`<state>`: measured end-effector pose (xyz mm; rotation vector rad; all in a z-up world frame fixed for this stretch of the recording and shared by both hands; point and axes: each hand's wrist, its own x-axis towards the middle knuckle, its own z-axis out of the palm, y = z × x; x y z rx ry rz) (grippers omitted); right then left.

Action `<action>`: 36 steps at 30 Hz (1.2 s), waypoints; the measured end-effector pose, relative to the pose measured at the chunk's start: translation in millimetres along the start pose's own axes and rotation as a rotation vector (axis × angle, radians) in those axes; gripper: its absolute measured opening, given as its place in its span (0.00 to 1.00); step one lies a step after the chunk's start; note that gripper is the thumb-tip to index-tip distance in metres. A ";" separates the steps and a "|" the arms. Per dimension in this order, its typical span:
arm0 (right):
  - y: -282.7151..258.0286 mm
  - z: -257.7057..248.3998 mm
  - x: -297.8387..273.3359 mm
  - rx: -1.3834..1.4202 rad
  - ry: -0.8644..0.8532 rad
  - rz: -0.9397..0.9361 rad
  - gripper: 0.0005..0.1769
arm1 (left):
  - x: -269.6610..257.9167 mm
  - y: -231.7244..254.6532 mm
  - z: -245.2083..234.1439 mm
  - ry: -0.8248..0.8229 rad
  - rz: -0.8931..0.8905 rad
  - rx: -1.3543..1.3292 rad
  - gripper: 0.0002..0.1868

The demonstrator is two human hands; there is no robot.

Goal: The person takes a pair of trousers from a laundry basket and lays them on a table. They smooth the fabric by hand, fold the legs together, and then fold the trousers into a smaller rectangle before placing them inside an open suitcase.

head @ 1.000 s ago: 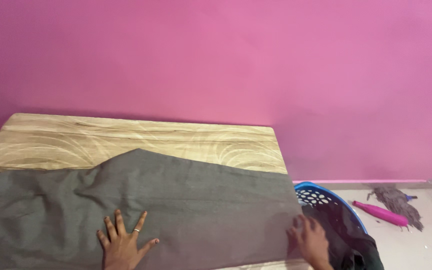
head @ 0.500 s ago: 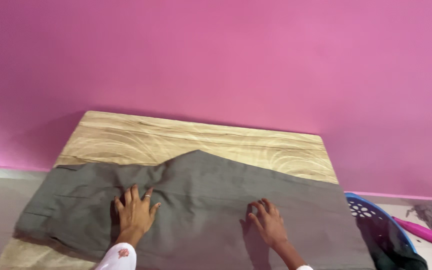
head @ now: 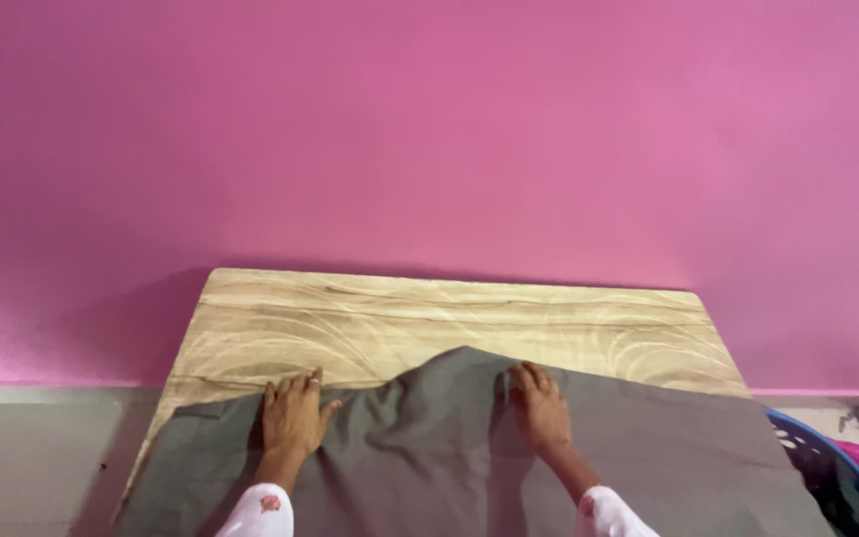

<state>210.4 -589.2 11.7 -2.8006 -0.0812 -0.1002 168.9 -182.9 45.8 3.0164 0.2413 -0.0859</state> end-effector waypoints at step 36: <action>75.1 -18.4 -39.1 -0.491 -0.183 0.099 0.48 | -43.6 32.9 28.0 0.258 0.431 -0.314 0.38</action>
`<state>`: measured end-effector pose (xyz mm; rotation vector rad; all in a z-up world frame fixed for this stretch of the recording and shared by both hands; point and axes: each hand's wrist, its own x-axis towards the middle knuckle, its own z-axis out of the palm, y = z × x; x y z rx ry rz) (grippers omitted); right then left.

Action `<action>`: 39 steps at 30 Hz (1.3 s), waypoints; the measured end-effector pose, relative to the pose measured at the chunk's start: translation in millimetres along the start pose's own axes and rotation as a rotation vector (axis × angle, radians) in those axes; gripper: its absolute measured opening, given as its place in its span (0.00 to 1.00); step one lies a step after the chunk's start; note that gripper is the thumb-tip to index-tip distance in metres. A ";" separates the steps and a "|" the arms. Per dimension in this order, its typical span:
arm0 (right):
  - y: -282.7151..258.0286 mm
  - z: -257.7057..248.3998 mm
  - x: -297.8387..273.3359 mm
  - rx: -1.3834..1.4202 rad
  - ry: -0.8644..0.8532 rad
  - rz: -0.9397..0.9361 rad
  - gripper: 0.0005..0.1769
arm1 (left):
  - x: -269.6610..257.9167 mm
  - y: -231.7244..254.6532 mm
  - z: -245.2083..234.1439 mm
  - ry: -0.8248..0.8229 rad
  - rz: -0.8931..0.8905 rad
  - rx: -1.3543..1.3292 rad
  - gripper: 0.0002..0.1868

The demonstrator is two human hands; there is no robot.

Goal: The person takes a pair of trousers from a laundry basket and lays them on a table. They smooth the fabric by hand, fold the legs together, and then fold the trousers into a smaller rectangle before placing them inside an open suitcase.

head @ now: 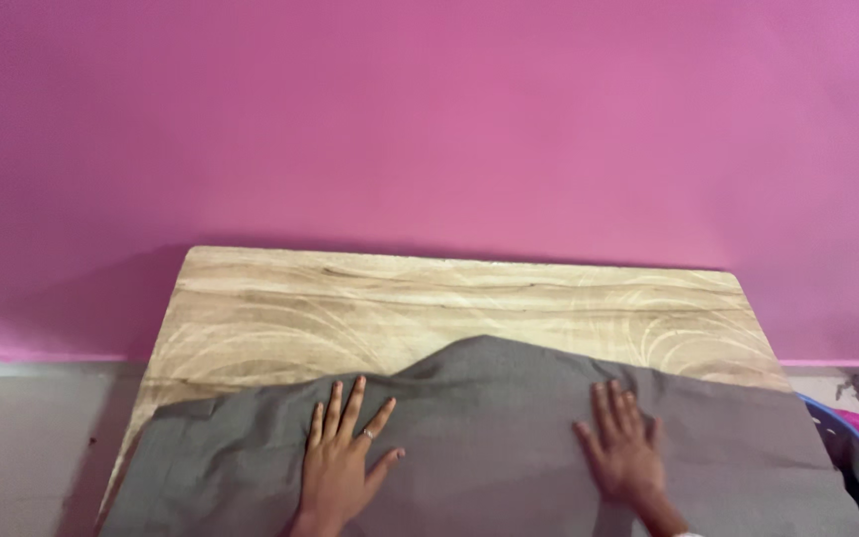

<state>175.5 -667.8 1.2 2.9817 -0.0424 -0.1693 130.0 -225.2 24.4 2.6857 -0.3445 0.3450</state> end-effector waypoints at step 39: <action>-258.7 -88.9 -178.4 0.707 -0.202 -0.440 0.12 | -96.3 -89.4 -102.8 0.427 -0.650 0.531 0.27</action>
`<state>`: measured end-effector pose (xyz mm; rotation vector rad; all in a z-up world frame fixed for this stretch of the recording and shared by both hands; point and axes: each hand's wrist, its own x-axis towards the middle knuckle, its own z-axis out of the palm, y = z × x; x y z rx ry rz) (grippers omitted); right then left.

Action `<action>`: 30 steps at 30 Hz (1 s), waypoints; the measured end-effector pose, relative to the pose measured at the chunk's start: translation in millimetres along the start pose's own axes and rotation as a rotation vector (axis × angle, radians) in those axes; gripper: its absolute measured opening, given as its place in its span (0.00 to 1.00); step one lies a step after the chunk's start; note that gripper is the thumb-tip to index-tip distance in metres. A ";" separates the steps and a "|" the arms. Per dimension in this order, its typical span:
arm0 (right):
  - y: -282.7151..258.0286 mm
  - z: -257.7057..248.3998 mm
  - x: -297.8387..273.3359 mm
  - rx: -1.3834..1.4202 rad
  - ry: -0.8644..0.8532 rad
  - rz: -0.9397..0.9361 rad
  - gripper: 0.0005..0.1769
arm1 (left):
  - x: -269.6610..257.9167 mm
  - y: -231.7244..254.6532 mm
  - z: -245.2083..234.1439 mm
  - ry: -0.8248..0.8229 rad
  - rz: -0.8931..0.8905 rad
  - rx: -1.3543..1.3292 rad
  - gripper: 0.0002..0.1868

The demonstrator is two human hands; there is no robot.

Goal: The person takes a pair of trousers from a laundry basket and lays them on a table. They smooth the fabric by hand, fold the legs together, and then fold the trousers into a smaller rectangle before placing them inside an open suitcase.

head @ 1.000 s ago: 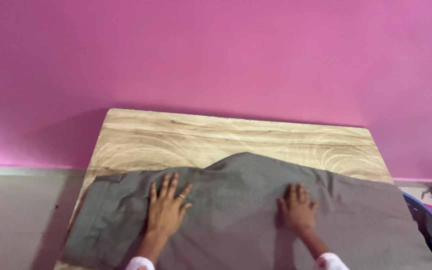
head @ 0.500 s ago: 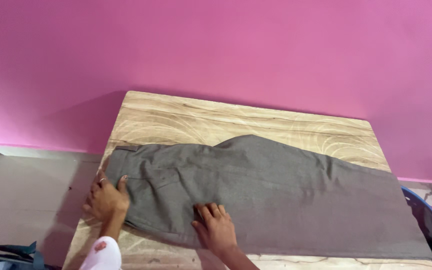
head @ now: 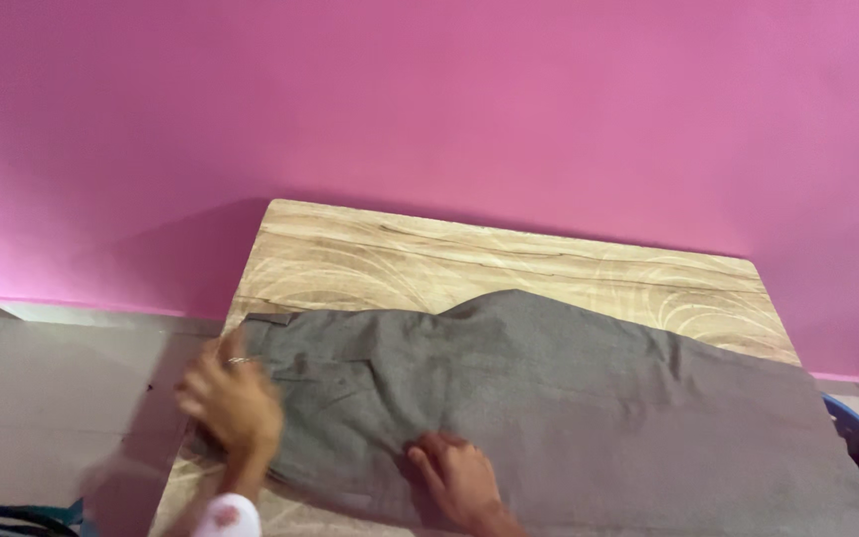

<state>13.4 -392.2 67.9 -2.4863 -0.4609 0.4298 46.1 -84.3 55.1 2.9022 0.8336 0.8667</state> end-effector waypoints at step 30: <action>212.3 -40.4 -36.0 -0.595 0.478 -0.065 0.29 | -99.0 194.1 -17.1 -0.397 0.433 -0.127 0.34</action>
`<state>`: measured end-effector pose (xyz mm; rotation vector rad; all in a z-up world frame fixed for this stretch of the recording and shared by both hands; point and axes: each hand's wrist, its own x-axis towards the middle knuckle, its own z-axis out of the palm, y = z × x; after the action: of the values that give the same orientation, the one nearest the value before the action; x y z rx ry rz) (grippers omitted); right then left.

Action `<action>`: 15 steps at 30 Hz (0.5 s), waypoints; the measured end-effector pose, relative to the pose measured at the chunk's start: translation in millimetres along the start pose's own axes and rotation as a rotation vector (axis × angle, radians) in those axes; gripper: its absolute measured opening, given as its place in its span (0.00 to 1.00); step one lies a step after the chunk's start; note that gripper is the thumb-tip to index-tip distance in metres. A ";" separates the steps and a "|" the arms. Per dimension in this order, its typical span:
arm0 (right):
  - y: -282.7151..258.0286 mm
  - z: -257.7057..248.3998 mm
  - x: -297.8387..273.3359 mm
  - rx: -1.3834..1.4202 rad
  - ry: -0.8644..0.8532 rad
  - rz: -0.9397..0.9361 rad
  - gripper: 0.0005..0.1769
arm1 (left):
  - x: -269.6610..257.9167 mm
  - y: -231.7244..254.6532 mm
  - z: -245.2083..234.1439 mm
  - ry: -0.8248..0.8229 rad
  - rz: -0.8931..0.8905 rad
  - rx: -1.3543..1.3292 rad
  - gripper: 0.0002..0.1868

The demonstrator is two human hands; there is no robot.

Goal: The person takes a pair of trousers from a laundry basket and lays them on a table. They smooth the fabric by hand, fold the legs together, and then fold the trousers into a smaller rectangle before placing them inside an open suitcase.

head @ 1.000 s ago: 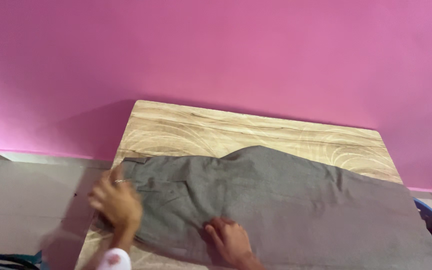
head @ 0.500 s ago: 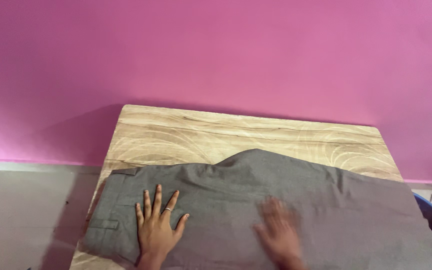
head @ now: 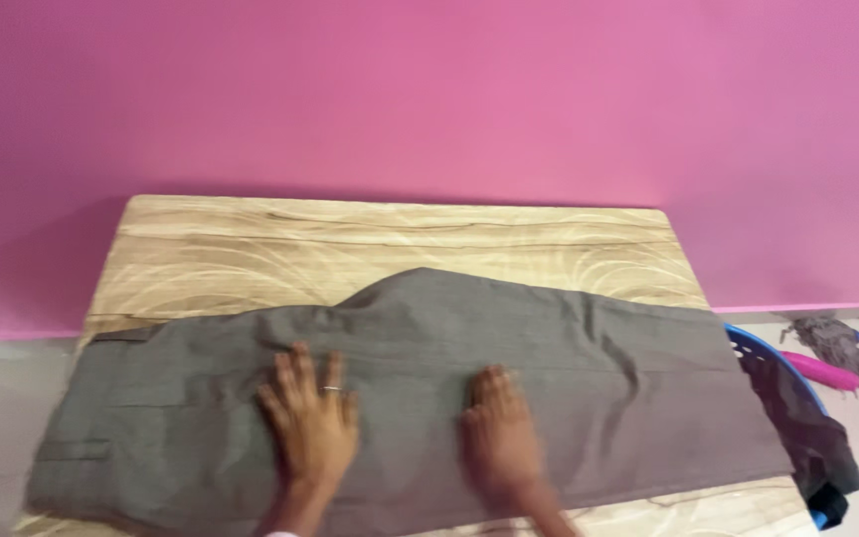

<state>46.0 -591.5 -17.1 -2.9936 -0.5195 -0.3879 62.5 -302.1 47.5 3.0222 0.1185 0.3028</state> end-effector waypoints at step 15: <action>384.3 -29.3 -154.9 -0.140 -0.316 0.733 0.53 | -13.7 182.8 4.2 -0.563 -0.104 0.144 0.33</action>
<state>29.2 -1005.7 -42.2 -3.1014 0.6172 0.1155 62.2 -485.0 60.7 3.0883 0.2559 -0.5849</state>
